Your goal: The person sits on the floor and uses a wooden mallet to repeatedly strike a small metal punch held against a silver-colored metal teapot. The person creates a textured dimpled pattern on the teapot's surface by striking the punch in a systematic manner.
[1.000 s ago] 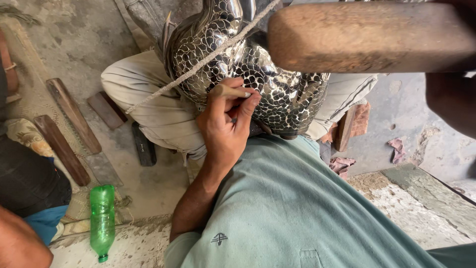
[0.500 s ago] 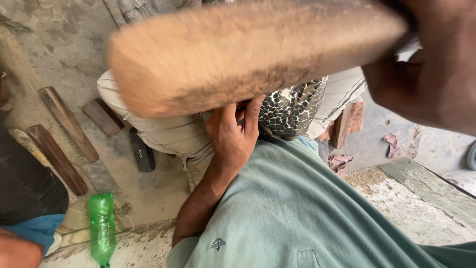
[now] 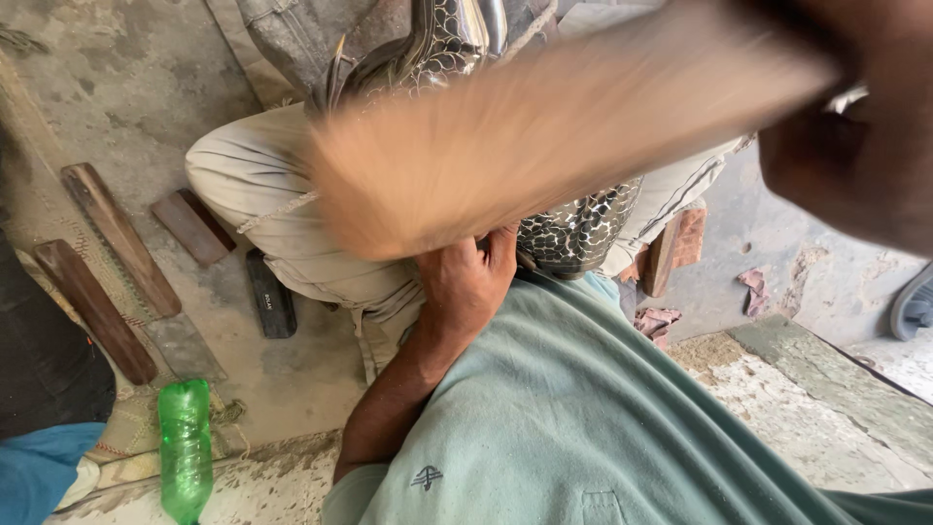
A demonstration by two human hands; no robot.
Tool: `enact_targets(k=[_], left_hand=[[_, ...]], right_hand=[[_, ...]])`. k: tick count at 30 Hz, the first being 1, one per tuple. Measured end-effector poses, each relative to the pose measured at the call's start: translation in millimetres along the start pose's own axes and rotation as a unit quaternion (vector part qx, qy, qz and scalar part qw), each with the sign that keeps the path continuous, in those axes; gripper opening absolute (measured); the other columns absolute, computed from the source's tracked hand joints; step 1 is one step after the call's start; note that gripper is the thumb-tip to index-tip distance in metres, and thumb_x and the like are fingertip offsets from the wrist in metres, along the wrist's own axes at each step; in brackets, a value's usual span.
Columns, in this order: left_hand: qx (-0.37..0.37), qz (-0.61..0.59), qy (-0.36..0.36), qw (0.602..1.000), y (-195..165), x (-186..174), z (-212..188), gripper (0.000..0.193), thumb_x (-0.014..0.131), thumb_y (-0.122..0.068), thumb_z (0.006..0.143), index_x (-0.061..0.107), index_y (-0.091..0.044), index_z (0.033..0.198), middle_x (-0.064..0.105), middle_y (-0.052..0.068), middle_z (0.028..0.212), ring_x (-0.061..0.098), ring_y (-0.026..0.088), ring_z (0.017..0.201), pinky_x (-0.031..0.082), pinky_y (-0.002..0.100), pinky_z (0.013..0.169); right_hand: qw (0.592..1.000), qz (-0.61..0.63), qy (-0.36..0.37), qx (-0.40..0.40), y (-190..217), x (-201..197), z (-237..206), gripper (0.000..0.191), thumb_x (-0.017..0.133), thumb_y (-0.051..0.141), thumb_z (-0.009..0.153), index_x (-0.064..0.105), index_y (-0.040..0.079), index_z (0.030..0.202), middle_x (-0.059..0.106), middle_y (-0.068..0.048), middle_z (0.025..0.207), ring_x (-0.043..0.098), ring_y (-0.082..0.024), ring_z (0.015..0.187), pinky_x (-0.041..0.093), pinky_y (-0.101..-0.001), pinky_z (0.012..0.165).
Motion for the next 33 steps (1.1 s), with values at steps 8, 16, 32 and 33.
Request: enact_targets(k=[8,16,32,33], left_hand=[[-0.101,-0.109,0.051,0.988,7,6,-4,0.021,0.072,-0.022,0.104,0.068,-0.002,0.1,0.068,0.002,0.08,0.065,0.009,0.065,0.052,0.024,0.055],[-0.071,-0.132,0.027,0.988,5,4,-3,0.017,0.07,-0.022,0.107,0.068,-0.005,0.108,0.072,0.004,0.095,0.069,0.011,0.077,0.054,0.022,0.058],[-0.083,-0.163,0.03,0.983,5,8,-3,0.017,0.07,-0.021,0.107,0.065,-0.006,0.113,0.071,0.004,0.111,0.073,0.011,0.092,0.058,0.02,0.06],[-0.078,-0.166,0.028,0.983,6,8,-4,0.016,0.07,-0.021,0.107,0.064,-0.007,0.112,0.071,0.004,0.112,0.074,0.012,0.094,0.057,0.019,0.06]], right_hand=[[1.0,-0.005,0.006,-0.002,2,-4,9,0.024,0.068,-0.006,0.097,0.068,-0.003,0.121,0.071,-0.018,0.106,0.072,-0.024,0.087,0.06,-0.033,0.065],[0.999,0.042,0.003,0.018,-7,5,7,0.026,0.064,-0.012,0.097,0.066,-0.007,0.123,0.072,-0.02,0.107,0.073,-0.023,0.085,0.059,-0.0325,0.06],[0.992,0.07,0.041,0.101,-20,18,-8,0.04,0.063,-0.012,0.097,0.06,-0.005,0.136,0.068,-0.018,0.097,0.068,-0.022,0.073,0.056,-0.0328,0.057],[0.993,0.061,0.04,0.092,-17,14,-4,0.041,0.063,-0.012,0.096,0.059,-0.005,0.137,0.067,-0.018,0.096,0.067,-0.022,0.073,0.056,-0.0329,0.057]])
Point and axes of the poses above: each hand's wrist, its own z-axis towards the middle knuckle, its own x-axis out of the palm, y = z × x, the point moved 1 cm from there along z, towards the middle knuckle
